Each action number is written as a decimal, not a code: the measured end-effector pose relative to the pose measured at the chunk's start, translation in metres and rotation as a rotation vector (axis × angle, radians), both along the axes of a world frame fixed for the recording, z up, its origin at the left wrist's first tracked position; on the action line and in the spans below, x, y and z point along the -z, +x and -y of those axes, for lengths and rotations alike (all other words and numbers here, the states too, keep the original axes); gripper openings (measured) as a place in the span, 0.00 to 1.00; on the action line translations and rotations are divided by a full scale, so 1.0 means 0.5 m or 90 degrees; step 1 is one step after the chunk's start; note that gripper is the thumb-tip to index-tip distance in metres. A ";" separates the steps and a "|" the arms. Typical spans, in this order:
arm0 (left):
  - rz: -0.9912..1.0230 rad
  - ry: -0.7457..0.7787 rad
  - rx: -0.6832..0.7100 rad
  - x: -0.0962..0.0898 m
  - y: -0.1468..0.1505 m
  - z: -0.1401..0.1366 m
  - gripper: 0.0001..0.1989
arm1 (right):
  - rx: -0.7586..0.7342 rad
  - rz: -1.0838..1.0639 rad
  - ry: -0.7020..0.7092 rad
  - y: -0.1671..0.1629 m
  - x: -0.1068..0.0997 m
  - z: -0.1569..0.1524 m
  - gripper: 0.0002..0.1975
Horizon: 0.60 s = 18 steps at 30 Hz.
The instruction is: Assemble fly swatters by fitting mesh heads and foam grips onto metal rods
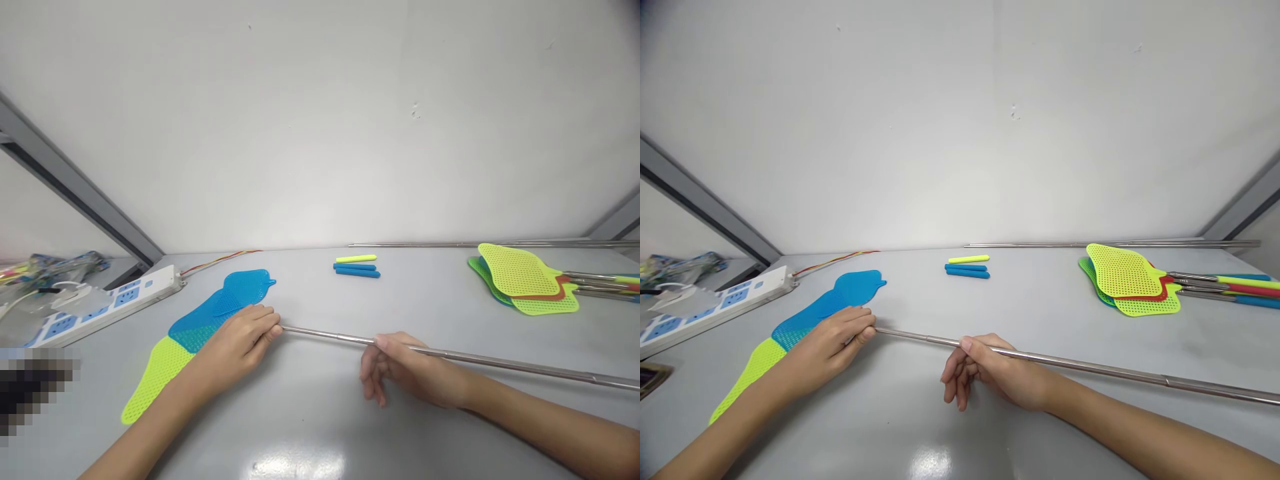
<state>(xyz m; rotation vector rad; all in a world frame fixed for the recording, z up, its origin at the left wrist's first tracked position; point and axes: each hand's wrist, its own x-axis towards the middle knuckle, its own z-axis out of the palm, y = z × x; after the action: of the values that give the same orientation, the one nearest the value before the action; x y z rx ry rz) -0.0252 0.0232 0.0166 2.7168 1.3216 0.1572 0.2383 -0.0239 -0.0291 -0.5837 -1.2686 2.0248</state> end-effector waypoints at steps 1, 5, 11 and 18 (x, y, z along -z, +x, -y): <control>0.001 -0.001 0.000 0.000 0.001 0.000 0.14 | 0.000 0.001 -0.001 0.000 -0.001 0.000 0.22; 0.004 -0.002 0.006 -0.002 0.002 0.002 0.14 | -0.002 0.004 0.001 0.001 -0.002 -0.001 0.22; 0.003 -0.006 0.011 -0.001 0.004 0.003 0.14 | -0.002 0.003 0.001 -0.001 0.001 0.000 0.22; 0.007 -0.010 0.007 0.000 0.005 0.004 0.14 | -0.002 0.007 -0.002 0.000 -0.002 0.000 0.22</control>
<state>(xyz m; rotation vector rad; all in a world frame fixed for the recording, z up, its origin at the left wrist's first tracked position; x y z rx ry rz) -0.0226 0.0210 0.0168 2.7058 1.2991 0.1602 0.2384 -0.0238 -0.0282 -0.5947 -1.2731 2.0295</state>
